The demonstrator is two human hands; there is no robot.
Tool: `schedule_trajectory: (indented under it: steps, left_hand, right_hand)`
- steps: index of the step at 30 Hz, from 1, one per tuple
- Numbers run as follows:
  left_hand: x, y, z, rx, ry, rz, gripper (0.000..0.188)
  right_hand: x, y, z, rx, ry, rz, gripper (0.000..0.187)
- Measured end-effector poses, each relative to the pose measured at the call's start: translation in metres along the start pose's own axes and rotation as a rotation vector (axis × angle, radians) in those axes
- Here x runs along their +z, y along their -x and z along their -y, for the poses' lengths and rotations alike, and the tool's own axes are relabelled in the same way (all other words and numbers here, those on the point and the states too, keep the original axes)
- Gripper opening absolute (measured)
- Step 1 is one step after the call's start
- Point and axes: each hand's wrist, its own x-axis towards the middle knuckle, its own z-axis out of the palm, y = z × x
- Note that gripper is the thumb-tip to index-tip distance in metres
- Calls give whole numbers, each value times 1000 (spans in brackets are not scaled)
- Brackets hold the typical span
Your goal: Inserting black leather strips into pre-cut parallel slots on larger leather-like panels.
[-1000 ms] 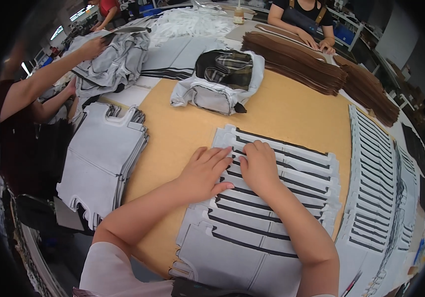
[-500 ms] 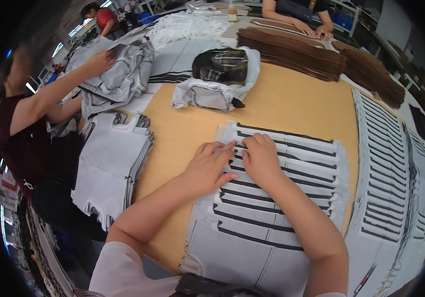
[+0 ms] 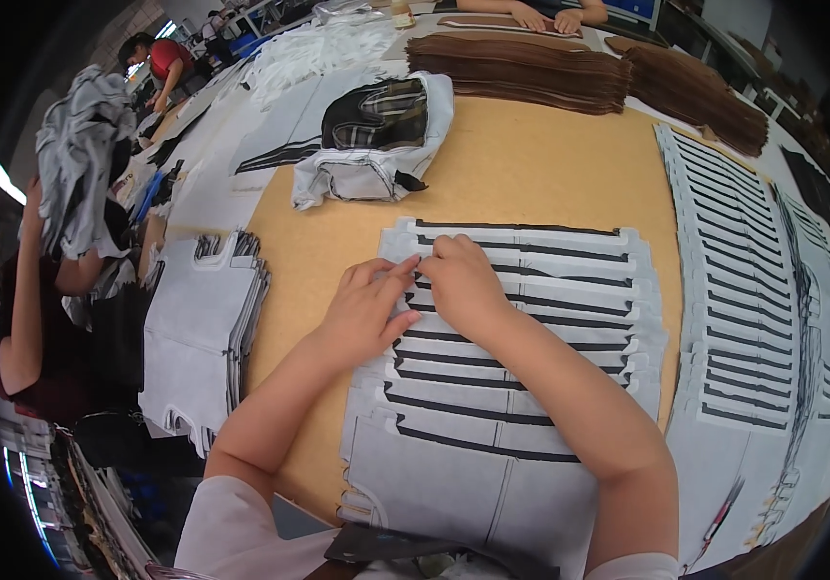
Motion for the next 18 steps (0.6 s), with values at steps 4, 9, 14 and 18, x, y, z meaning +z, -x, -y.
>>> schedule_trajectory:
  steps: [4,9,14,18]
  left_hand:
    - [-2,1,3,1,-3,11,47]
    - [4,0,4,-51,54,-12,56]
    - [6,-8,5,-51,8,-100,44]
    - [3,-20,5,-133,20,3,42]
  right_hand:
    - [1,2,4,-23,76,49,20]
    - [-3,0,8,-13,96,102,23]
    - [-6,2,16,-68,218,130,23]
    - [-9,7,12,32,222,122,20]
